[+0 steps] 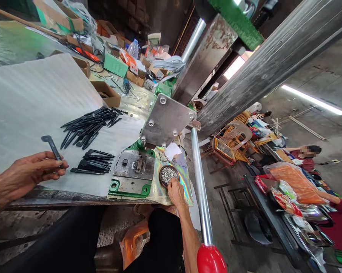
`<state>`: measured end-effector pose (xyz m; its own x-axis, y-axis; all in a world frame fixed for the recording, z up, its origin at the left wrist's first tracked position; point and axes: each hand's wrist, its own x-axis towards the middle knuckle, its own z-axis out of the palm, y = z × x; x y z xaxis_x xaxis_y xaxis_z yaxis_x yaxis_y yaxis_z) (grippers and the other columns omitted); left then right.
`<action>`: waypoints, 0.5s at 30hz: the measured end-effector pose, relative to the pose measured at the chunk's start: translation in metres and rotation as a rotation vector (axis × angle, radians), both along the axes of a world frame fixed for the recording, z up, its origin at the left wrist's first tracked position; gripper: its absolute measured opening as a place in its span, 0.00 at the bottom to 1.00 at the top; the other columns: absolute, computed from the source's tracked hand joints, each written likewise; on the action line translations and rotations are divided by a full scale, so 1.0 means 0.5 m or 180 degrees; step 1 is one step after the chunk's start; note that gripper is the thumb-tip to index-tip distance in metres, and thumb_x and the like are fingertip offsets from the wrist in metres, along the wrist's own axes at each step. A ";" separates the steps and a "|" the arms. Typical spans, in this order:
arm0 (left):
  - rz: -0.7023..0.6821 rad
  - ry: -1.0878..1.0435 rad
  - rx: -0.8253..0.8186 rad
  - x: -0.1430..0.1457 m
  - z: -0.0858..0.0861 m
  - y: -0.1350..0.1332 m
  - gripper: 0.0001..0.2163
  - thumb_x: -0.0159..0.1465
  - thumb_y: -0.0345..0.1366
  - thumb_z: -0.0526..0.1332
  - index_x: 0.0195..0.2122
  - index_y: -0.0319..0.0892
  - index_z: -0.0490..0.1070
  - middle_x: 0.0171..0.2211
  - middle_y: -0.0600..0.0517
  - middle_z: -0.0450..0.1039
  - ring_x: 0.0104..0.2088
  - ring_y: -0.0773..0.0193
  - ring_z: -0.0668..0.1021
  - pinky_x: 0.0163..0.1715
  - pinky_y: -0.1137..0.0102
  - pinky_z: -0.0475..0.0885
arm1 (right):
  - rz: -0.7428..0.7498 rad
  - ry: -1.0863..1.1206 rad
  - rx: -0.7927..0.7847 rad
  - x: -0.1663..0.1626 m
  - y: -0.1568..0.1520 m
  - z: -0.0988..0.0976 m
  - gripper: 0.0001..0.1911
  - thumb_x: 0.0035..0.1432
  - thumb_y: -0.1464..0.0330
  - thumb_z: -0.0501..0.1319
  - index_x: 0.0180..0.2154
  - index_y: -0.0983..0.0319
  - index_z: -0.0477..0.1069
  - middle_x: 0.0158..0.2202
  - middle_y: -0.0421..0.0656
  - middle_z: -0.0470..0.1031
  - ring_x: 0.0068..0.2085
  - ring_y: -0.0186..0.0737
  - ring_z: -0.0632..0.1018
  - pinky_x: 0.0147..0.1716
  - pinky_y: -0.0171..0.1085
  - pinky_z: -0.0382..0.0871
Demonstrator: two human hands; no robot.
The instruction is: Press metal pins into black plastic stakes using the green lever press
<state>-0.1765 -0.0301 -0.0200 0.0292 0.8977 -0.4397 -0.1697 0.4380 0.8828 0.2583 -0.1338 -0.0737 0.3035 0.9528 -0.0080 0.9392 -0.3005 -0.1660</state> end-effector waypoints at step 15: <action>-0.0364 -0.0659 0.0175 0.099 0.016 -0.064 0.23 0.40 0.46 0.74 0.35 0.46 0.68 0.26 0.55 0.72 0.22 0.66 0.69 0.18 0.74 0.68 | -0.0385 0.0723 0.1218 -0.007 0.015 -0.024 0.09 0.47 0.64 0.50 0.17 0.54 0.60 0.15 0.41 0.66 0.20 0.48 0.73 0.22 0.44 0.64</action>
